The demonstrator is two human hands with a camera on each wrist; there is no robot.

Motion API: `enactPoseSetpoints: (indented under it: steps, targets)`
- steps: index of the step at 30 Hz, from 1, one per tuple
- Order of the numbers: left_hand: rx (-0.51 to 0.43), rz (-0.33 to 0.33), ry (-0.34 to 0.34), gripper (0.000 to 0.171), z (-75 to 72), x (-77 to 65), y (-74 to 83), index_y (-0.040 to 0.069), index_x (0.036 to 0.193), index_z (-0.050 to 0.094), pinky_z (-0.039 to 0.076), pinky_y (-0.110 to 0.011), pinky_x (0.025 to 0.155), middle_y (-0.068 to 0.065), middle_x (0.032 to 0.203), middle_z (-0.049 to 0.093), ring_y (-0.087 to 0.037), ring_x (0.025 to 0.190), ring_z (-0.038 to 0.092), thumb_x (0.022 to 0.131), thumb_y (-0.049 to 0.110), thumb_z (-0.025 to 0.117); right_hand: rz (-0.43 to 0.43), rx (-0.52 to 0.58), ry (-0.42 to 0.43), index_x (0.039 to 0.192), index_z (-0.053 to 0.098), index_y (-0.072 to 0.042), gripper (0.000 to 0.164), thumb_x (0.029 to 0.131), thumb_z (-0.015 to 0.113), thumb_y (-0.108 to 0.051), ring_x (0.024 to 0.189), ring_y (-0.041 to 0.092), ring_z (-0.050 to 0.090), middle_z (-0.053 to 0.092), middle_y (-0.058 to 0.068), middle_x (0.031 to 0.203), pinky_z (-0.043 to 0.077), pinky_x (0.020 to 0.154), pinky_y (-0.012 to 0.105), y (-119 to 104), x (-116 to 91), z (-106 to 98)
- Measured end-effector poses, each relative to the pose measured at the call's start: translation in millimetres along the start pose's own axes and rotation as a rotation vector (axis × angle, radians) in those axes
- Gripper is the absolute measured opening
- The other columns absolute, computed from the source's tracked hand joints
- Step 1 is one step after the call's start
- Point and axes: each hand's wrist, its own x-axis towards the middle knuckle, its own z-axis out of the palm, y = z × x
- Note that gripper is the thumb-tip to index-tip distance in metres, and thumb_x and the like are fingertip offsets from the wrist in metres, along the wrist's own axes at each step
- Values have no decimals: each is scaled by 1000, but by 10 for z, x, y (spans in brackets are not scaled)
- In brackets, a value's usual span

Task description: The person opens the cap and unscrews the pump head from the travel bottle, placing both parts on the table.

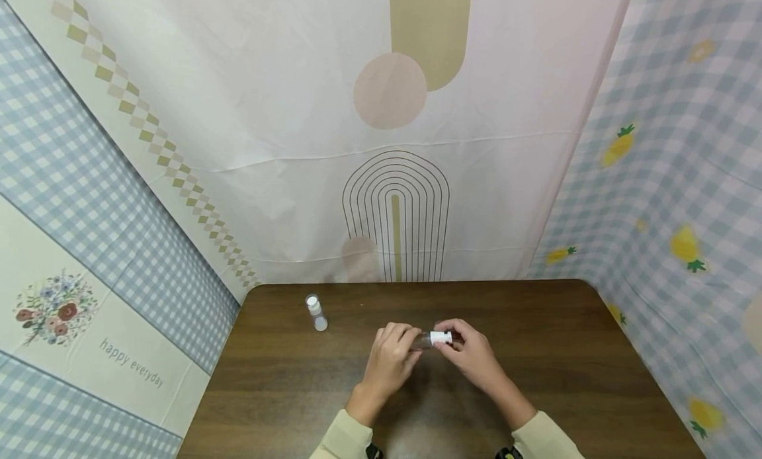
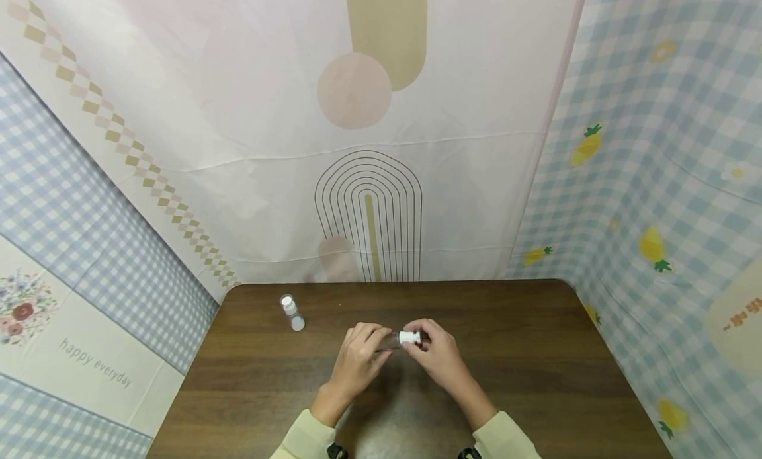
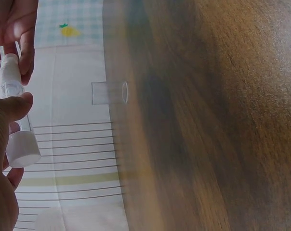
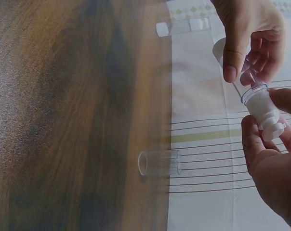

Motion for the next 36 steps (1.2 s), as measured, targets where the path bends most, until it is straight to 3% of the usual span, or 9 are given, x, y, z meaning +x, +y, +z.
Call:
enactPoseSetpoints:
  steps: [9,15,20,24,27,31,36]
  targets:
    - [1,-1,-2,41,2,-1,5,12,104,74,48,-31,71,0,99,70,-18,90,65,70,21,95,-50,99,16,113,71,-7,23,91,78,-7,104,15,66,72,14,116,58,83,19,-25,-14,7]
    - [8,8,4,40,9,-2,8,12,103,74,48,-30,71,1,99,69,-18,89,64,70,21,95,-2,68,17,122,68,-7,29,94,75,-12,108,20,68,71,16,122,58,87,22,-44,7,1]
    - [6,13,9,40,9,-2,16,12,103,74,47,-30,71,1,99,70,-18,89,65,70,20,95,88,-43,7,120,71,-12,26,97,74,-21,97,14,68,74,6,115,54,78,21,-71,37,-3]
    - [10,17,8,40,10,-5,25,11,103,73,47,-30,71,1,99,70,-18,88,65,70,20,95,151,-14,-34,113,72,-11,18,98,72,-21,79,13,68,73,4,97,55,67,24,-90,45,-6]
    - [12,18,7,40,10,-6,29,11,103,73,47,-30,71,1,98,70,-18,88,65,70,19,95,178,42,-58,110,71,-8,15,98,72,-16,70,14,69,71,6,88,60,63,31,-92,43,2]
    - [14,17,6,40,8,-7,27,11,103,73,47,-30,71,1,98,70,-18,88,65,70,19,95,177,46,-55,108,71,-9,14,95,74,-15,70,12,68,71,5,86,60,63,33,-80,42,9]
    - [8,9,-3,39,7,-5,21,12,103,74,47,-31,71,1,98,70,-18,89,65,71,20,94,131,0,-25,106,73,-13,17,91,79,-14,75,8,66,74,5,94,55,63,23,-71,37,-2]
